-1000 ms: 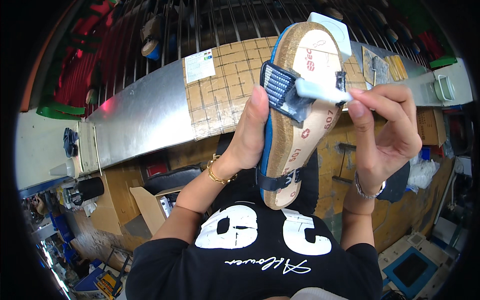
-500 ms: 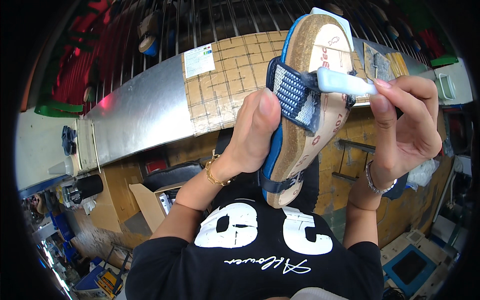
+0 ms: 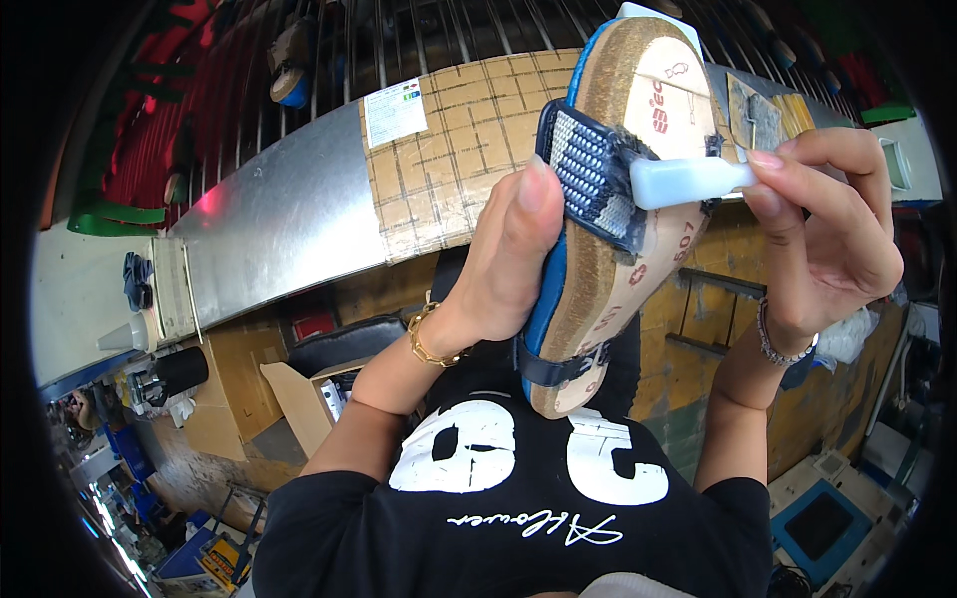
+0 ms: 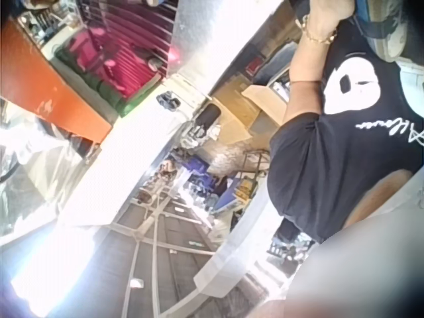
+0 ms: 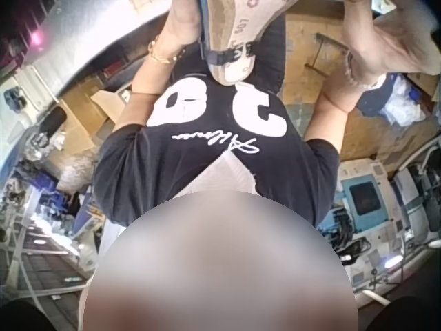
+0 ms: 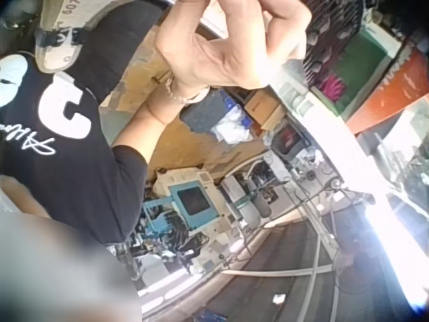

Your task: The person applies a white adhesive to the straps and edges of several sandals using a small brush. They handle multiple sandals one at a time, rotating each to coat the strap and sole edge, then place them on a nearby rack.

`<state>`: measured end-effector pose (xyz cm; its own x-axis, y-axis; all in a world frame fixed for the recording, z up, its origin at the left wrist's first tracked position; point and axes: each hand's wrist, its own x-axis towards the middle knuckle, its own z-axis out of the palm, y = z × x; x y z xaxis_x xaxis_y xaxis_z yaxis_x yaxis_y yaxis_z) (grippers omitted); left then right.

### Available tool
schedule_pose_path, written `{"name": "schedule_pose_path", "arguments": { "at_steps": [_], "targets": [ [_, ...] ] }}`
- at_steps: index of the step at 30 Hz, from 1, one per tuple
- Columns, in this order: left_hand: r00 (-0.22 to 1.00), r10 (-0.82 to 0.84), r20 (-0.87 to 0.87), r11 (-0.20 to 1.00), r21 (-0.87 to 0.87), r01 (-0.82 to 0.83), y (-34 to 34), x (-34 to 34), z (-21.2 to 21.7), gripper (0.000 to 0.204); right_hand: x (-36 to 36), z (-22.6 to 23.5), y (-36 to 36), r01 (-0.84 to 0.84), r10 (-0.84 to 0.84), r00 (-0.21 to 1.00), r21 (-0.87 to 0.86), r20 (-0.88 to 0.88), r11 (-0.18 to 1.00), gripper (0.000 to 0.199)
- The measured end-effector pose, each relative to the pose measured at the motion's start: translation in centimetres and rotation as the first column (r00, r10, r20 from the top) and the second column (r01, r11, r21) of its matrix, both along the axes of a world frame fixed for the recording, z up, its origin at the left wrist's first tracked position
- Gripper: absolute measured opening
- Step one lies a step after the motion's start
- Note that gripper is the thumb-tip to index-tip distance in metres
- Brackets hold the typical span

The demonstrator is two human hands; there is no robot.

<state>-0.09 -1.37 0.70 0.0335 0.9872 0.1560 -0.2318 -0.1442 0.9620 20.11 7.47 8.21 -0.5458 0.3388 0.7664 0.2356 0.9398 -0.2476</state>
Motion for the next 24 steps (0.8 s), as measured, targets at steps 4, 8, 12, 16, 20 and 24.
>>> {"name": "schedule_pose_path", "arguments": {
  "at_steps": [4,8,12,16,20,24],
  "targets": [
    [1.000,-0.003,0.000,1.000,0.003,0.003,0.0,0.0,0.1,0.101,0.1,-0.2,0.0,-0.031,0.032,0.999,-0.025,0.009,0.999,0.023],
    [1.000,-0.012,0.011,1.000,-0.002,0.012,-0.1,0.0,0.2,0.101,0.3,-0.2,0.1,-0.090,0.094,0.995,-0.114,0.029,0.989,0.020],
    [0.997,-0.031,0.074,0.999,-0.009,0.032,-0.1,0.1,0.0,0.100,0.4,0.0,0.8,-0.238,0.250,0.967,-0.183,0.047,0.954,0.019],
    [0.864,-0.176,0.471,0.984,0.095,0.149,0.5,0.3,-0.6,0.100,-0.8,-1.3,1.2,-0.201,0.165,0.974,-0.261,-0.152,0.944,0.015],
    [0.530,-0.290,0.797,0.957,0.254,0.141,1.5,-0.1,-0.9,0.104,-2.1,-3.2,-0.9,0.009,-0.088,0.974,-0.353,-0.209,0.935,0.014],
    [0.622,-0.169,0.764,0.983,0.181,0.044,1.4,0.0,-0.2,0.104,-2.8,-4.0,-3.6,-0.006,-0.192,0.941,-0.582,-0.278,0.813,0.017]
  ]
}}
